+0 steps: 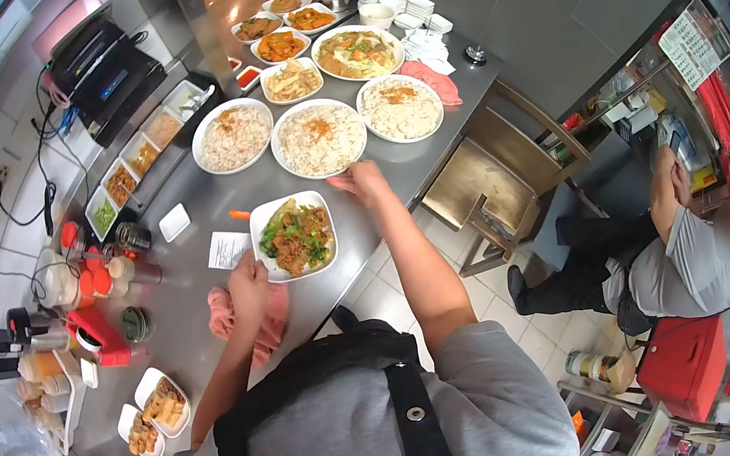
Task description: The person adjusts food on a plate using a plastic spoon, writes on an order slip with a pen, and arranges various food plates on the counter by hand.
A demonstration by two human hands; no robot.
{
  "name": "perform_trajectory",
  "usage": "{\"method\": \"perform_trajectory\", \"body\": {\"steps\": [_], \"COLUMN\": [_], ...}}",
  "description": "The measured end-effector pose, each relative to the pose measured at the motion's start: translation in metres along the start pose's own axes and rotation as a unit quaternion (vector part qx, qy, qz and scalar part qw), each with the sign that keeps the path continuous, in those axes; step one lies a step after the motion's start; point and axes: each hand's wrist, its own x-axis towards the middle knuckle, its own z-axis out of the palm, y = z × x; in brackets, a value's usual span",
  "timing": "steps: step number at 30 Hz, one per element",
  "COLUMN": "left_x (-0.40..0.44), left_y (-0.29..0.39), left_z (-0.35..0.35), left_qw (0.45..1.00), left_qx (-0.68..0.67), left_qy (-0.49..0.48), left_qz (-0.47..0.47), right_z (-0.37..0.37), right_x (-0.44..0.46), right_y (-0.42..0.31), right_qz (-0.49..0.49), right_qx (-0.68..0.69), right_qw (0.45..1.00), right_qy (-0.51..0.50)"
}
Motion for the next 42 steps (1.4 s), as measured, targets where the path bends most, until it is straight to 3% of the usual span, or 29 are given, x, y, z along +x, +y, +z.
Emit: {"method": "perform_trajectory", "body": {"steps": [2, 3, 5, 6, 9, 14, 16, 20, 21, 23, 26, 27, 31, 36, 38, 39, 42], "left_x": [-0.001, -0.001, -0.001, 0.0, 0.004, -0.003, -0.01, -0.016, -0.015, -0.004, 0.012, 0.017, 0.038, 0.062, 0.07, 0.07, 0.075], "left_y": [0.008, 0.006, 0.008, 0.006, 0.007, 0.011, 0.0, -0.01, 0.004, 0.038, 0.011, 0.002, 0.012, -0.037, -0.021, -0.006, 0.008], "left_z": [0.015, 0.025, 0.034, 0.041, 0.056, 0.06, 0.058, 0.038, 0.031, 0.015, 0.013, 0.019, 0.028, 0.069, 0.078, 0.077, 0.077], "left_qw": [0.999, 0.995, 0.984, 0.987, 0.989, 0.983, 0.983, 0.996, 0.993, 0.982, 0.995, 0.988, 0.964, 0.978, 0.971, 0.954, 0.966], "left_qx": [-0.032, -0.083, -0.149, -0.13, -0.092, -0.11, -0.125, -0.009, -0.039, -0.098, -0.014, -0.089, -0.183, -0.098, -0.113, -0.182, -0.056], "left_qy": [-0.014, -0.029, -0.07, -0.074, -0.092, -0.099, -0.077, -0.025, -0.009, 0.025, 0.06, 0.081, 0.11, 0.123, 0.149, 0.153, 0.184], "left_qz": [-0.024, -0.054, -0.069, -0.065, -0.071, -0.111, -0.115, -0.08, -0.108, -0.162, -0.083, -0.094, -0.157, -0.134, -0.149, -0.182, -0.171], "right_z": [-0.03, -0.042, -0.081, -0.095, -0.102, -0.137, -0.129, -0.067, -0.047, -0.025, -0.008, -0.007, -0.016, -0.027, -0.031, -0.032, -0.025], "right_x": [0.011, 0.021, 0.053, 0.063, 0.061, 0.063, 0.048, 0.022, 0.018, 0.027, 0.028, 0.026, 0.04, 0.043, 0.04, 0.036, 0.006], "right_y": [-0.017, -0.027, -0.04, -0.045, -0.066, -0.071, -0.064, -0.028, -0.024, -0.004, -0.003, -0.006, -0.009, -0.01, -0.005, -0.001, 0.008], "right_qz": [0.018, 0.012, -0.074, -0.118, -0.106, -0.097, -0.031, 0.031, 0.04, 0.001, -0.019, -0.018, -0.023, -0.055, -0.057, -0.05, -0.032], "right_qx": [-0.009, 0.006, 0.064, 0.092, 0.044, 0.078, 0.046, -0.096, -0.116, -0.095, -0.106, -0.119, -0.148, -0.058, -0.023, -0.008, 0.01], "right_qw": [0.999, 0.994, 0.989, 0.982, 0.981, 0.981, 0.986, 0.994, 0.99, 0.995, 0.994, 0.992, 0.987, 0.997, 0.998, 0.999, 0.999], "right_qy": [0.031, 0.111, 0.115, 0.116, 0.155, 0.15, 0.16, -0.033, -0.073, -0.038, 0.029, 0.031, 0.057, 0.019, -0.001, -0.002, -0.006]}}
